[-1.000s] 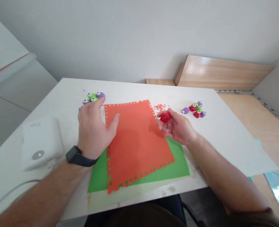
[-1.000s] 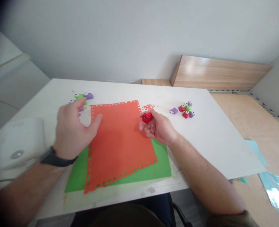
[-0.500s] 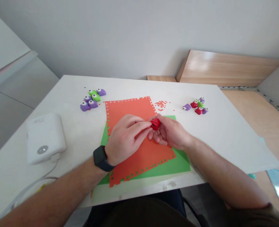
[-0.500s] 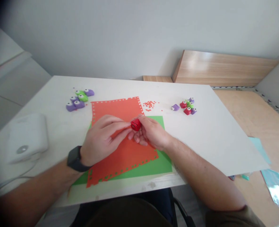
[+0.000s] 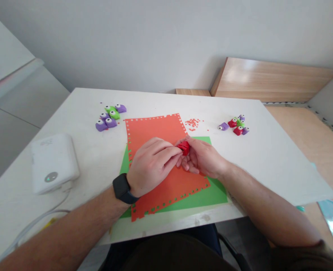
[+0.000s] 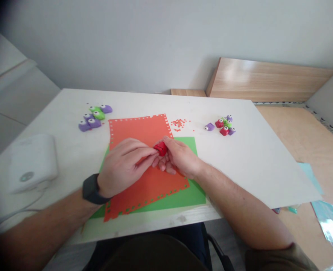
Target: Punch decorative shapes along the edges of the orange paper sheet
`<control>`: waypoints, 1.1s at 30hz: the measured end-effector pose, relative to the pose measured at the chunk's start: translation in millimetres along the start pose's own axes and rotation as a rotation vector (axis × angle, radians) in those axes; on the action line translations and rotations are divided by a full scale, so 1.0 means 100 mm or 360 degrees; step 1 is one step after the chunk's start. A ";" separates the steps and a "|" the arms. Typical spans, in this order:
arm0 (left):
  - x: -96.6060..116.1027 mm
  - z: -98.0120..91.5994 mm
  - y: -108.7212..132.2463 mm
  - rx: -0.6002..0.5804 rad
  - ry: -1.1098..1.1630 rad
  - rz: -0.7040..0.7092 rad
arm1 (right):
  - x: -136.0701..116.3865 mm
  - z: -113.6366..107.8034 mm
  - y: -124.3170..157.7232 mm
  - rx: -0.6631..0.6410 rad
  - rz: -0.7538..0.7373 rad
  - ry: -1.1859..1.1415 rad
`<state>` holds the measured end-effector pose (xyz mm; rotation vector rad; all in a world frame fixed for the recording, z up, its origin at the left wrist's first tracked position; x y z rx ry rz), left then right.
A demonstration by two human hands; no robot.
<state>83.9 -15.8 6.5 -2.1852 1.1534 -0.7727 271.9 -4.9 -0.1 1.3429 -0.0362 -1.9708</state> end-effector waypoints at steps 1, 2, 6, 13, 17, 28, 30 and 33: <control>0.00 0.00 0.00 -0.0015 -0.0002 0.0004 | 0.00 0.00 0.00 0.0001 0.0004 0.0005; 0.01 0.00 0.00 -0.0028 -0.0002 0.0006 | 0.01 -0.01 0.00 -0.0001 0.0006 0.0006; 0.01 0.00 0.00 -0.0046 0.0050 -0.0083 | 0.01 -0.02 0.00 -0.0025 0.0006 -0.0015; 0.00 -0.01 0.01 -0.0004 0.0163 -0.0271 | -0.04 -0.07 0.03 0.0023 0.0067 -0.0144; 0.00 0.00 0.02 -0.0014 0.0147 -0.0254 | -0.06 -0.06 0.07 -0.0010 0.0096 -0.0112; 0.00 -0.01 0.03 0.0028 0.0092 -0.0187 | -0.11 -0.07 0.16 0.0131 -0.0030 0.0300; 0.00 0.00 0.03 0.0029 0.0103 -0.0194 | -0.11 -0.07 0.16 0.0164 -0.0062 0.0378; -0.01 0.00 0.03 0.0008 0.0113 -0.0219 | -0.13 -0.10 0.14 0.0255 -0.0110 0.0558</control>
Point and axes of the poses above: each hand's wrist, its own y-axis away from the middle knuckle, its own z-axis out of the palm, x = y × z, the point moved 1 cm from there along -y, towards the middle knuckle, and after that the axes turned 7 degrees about z, right-handed, at the moved point
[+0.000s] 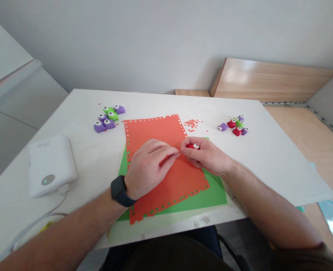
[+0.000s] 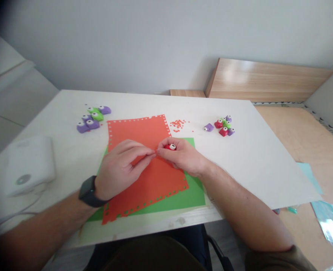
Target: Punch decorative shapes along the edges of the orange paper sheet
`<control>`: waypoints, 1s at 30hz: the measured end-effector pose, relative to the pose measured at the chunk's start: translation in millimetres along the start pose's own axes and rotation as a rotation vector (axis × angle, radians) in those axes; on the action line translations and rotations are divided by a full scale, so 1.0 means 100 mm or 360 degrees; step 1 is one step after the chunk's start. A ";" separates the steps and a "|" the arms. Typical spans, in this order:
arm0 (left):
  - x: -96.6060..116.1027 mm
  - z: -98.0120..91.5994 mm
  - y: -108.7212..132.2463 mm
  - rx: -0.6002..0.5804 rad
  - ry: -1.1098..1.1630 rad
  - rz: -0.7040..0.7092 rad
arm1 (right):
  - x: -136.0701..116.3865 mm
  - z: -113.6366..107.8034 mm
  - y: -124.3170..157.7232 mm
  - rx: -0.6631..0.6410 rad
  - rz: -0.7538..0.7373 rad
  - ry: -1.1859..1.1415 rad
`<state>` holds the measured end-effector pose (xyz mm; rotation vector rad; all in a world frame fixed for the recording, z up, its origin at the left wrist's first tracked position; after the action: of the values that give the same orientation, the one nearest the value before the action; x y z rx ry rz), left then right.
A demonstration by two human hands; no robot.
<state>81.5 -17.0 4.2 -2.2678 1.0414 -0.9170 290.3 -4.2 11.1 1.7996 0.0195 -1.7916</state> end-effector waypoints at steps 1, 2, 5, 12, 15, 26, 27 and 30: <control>0.00 0.00 0.00 -0.0009 0.0000 -0.0014 | 0.00 -0.04 -0.02 0.0072 -0.0046 0.0084; -0.01 -0.01 0.00 -0.0022 -0.0003 -0.0027 | -0.01 -0.09 -0.04 0.0169 -0.0112 0.0192; -0.03 -0.01 0.01 -0.0080 -0.0013 -0.0075 | -0.02 -0.32 -0.12 0.0651 -0.0372 0.0691; -0.10 -0.02 0.08 -0.0238 -0.0091 -0.0220 | 0.01 -0.70 -0.22 0.1136 -0.0354 0.1409; -0.15 -0.04 0.10 -0.0290 -0.0146 -0.0264 | 0.01 -0.70 -0.22 0.1177 -0.0359 0.1466; -0.45 -0.21 0.17 -0.0265 -0.0430 -0.0496 | 0.08 -0.70 -0.25 0.0966 -0.0234 0.1758; -0.47 -0.22 0.18 -0.0257 -0.0449 -0.0497 | 0.09 -0.71 -0.25 0.1001 -0.0229 0.1777; -0.52 -0.23 0.19 -0.0237 -0.0489 -0.0483 | 0.10 -0.70 -0.25 0.1041 -0.0224 0.1788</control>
<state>30.3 9.0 -12.3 -2.6364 0.6616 -0.5875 344.3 41.3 -13.3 3.1121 0.0002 -0.6449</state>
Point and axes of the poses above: each hand's wrist, its own y-axis away from the middle knuckle, its own z-axis out of the palm, x = y × z, the point moved 1 cm from there along -y, towards the middle knuckle, and after that the axes turned 7 degrees about z, right-handed, at the moved point
